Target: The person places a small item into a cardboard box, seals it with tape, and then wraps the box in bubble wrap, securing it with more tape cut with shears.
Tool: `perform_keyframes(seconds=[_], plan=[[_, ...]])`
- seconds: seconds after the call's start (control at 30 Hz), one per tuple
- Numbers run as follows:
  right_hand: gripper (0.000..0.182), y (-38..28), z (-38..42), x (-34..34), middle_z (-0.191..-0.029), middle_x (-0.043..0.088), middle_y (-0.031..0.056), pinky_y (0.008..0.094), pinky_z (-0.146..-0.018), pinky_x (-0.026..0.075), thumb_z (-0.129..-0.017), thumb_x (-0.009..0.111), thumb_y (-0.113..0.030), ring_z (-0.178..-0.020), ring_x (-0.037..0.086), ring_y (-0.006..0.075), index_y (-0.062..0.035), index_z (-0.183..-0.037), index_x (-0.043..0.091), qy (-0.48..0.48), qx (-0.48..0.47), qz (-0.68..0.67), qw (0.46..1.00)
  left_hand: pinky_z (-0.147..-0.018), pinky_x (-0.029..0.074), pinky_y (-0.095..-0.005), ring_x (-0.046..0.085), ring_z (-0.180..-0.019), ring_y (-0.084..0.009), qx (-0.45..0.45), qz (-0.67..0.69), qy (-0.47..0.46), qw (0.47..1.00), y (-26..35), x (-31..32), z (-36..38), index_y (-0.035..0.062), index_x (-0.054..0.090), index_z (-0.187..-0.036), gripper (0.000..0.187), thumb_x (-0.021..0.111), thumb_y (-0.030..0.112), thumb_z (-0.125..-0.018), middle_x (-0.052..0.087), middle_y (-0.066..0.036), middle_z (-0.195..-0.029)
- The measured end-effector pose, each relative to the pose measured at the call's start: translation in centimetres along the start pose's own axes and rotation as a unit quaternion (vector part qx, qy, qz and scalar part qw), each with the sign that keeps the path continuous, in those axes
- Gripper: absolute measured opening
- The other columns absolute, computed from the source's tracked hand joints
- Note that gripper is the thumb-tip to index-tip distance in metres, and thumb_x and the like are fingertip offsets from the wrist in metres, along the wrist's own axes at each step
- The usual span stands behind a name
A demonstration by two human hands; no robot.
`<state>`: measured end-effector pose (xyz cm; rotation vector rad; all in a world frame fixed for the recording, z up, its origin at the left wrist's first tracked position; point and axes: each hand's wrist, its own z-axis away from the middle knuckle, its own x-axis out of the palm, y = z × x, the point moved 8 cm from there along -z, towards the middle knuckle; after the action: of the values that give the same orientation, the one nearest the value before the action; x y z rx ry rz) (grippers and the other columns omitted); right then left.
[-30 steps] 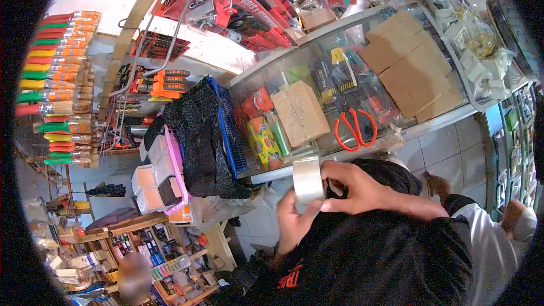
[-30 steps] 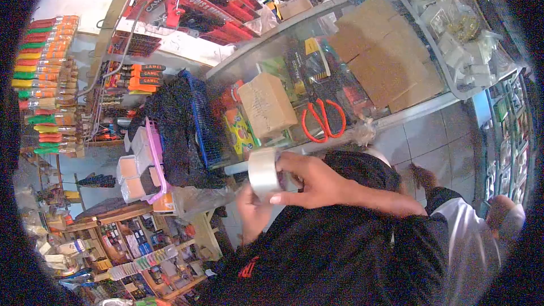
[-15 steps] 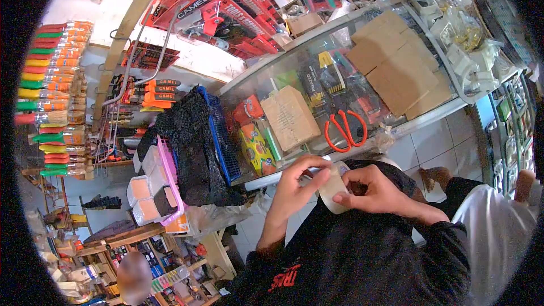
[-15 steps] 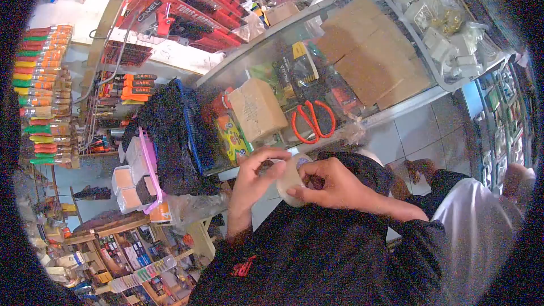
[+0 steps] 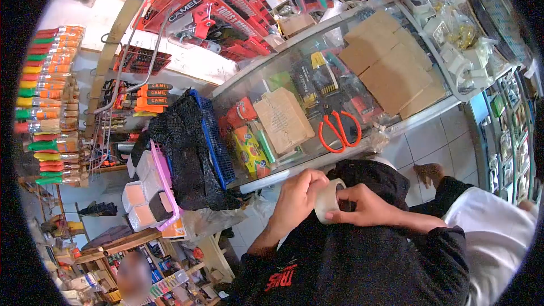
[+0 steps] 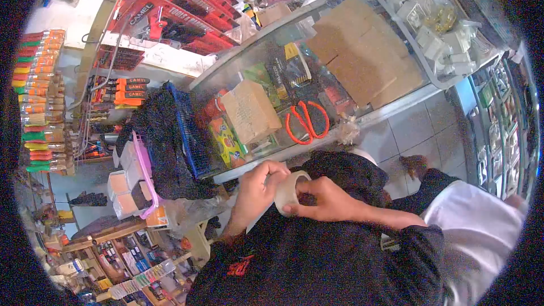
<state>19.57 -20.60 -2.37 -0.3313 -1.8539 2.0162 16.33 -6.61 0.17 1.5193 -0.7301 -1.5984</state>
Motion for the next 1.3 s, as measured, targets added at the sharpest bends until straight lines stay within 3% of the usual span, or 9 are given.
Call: perform_keyframes(seconds=[0.27, 0.47, 0.63, 0.77, 0.83, 0.97, 1.1, 1.17, 1.3], plan=[[0.039, 2.5, 0.1, 1.0, -0.07, 0.066, 0.0179, 0.0394, -0.064, 0.052, -0.096, 0.071, -0.036, -0.064, 0.063, 0.0156, 0.0026, -0.096, 0.073, -0.062, 0.046, 0.008, 0.997, -0.075, 0.058, -0.0448, 0.074, -0.086, -0.0355, -0.049, -0.109, -0.019, 0.993, -0.5, 0.8, 0.6, 0.0009, 0.058, -0.103, 0.007, 0.062, 0.002, -0.097, 0.074, -0.017, -0.091], [0.04, 2.2, -0.2, 0.7, -0.067, 0.063, 0.0176, 0.0401, -0.061, 0.05, -0.096, 0.072, -0.036, -0.062, 0.061, 0.015, 0.004, -0.095, 0.073, -0.054, 0.096, 0.051, 0.993, -0.07, 0.056, -0.0476, 0.072, -0.083, -0.0397, 0.029, -0.19, 0.004, 0.981, 1.2, 1.1, 0.6, 0.0046, 0.057, -0.103, 0.013, 0.063, 0.001, -0.092, 0.072, -0.016, -0.086], [0.04, 1.6, 0.0, 0.2, -0.064, 0.059, 0.0102, 0.0351, -0.059, 0.046, -0.095, 0.074, -0.034, -0.062, 0.053, 0.0096, 0.0052, -0.092, 0.072, -0.043, 0.121, 0.027, 0.991, -0.07, 0.054, -0.0486, 0.071, -0.084, -0.0396, 0.026, -0.11, -0.008, 0.994, 0.5, 1.2, 0.0, 0.0052, 0.058, -0.101, 0.01, 0.064, 0.004, -0.094, 0.071, -0.016, -0.085], [0.04, 0.9, -0.5, -1.6, -0.074, 0.067, 0.0149, 0.0373, -0.064, 0.051, -0.096, 0.074, -0.035, -0.068, 0.064, 0.0182, 0.0044, -0.091, 0.07, -0.177, 0.09, 0.161, 0.967, -0.07, 0.054, -0.0488, 0.071, -0.083, -0.0409, 0.018, -0.063, -0.066, 0.996, 0.8, 0.8, -1.1, 0.0017, 0.058, -0.101, 0.011, 0.065, 0.01, -0.097, 0.071, -0.018, -0.086], [0.037, -1.6, -1.8, -5.2, -0.081, 0.071, 0.0176, 0.0387, -0.069, 0.053, -0.097, 0.073, -0.032, -0.076, 0.07, 0.0211, 0.0036, -0.089, 0.069, -0.046, 0.023, 0.178, 0.983, -0.07, 0.054, -0.0478, 0.071, -0.081, -0.0412, 0.038, -0.072, -0.085, 0.993, 0.6, 0.9, -1.1, -0.0009, 0.061, -0.102, 0.017, 0.066, 0.015, -0.099, 0.072, -0.02, -0.087], [0.03, -1.9, -6.0, -11.3, -0.085, 0.072, 0.0177, 0.0427, -0.072, 0.056, -0.095, 0.072, -0.028, -0.08, 0.073, 0.0329, 0.0, -0.103, 0.066, 0.19, 0.027, 0.341, 0.92, -0.072, 0.055, -0.0424, 0.072, -0.079, -0.0337, 0.025, 0.01, -0.086, 0.996, -0.6, 1.2, -1.5, -0.0027, 0.065, -0.102, 0.022, 0.067, 0.019, -0.099, 0.073, -0.019, -0.088], [0.041, 0.8, -9.9, -8.5, -0.082, 0.072, 0.0188, 0.047, -0.073, 0.058, -0.092, 0.074, -0.031, -0.08, 0.073, 0.0386, -0.0009, -0.112, 0.056, 0.165, -0.024, 0.602, 0.781, -0.074, 0.055, -0.0347, 0.072, -0.081, -0.0187, -0.049, 0.071, -0.153, 0.984, -3.0, 1.7, -1.8, -0.0037, 0.066, -0.103, 0.027, 0.065, 0.023, -0.103, 0.074, -0.013, -0.086], [0.045, 3.0, -11.5, -8.2, -0.081, 0.072, 0.0203, 0.049, -0.074, 0.059, -0.09, 0.075, -0.033, -0.081, 0.073, 0.0402, -0.0015, -0.113, 0.053, 0.167, 0.09, 0.581, 0.791, -0.078, 0.056, -0.0299, 0.07, -0.087, -0.0114, -0.107, 0.159, -0.182, 0.964, -3.6, 2.1, -1.8, -0.0042, 0.066, -0.102, 0.032, 0.058, 0.027, -0.108, 0.073, -0.007, -0.088], [0.048, 5.3, -13.5, -9.3, -0.08, 0.071, 0.023, 0.0513, -0.074, 0.058, -0.086, 0.078, -0.032, -0.082, 0.073, 0.0416, -0.0023, -0.112, 0.051, 0.147, 0.104, 0.567, 0.804, -0.085, 0.059, -0.0333, 0.07, -0.094, -0.0151, -0.147, 0.207, -0.217, 0.943, -4.7, 2.4, -1.7, -0.0014, 0.064, -0.105, 0.032, 0.052, 0.028, -0.111, 0.072, -0.007, -0.098]])
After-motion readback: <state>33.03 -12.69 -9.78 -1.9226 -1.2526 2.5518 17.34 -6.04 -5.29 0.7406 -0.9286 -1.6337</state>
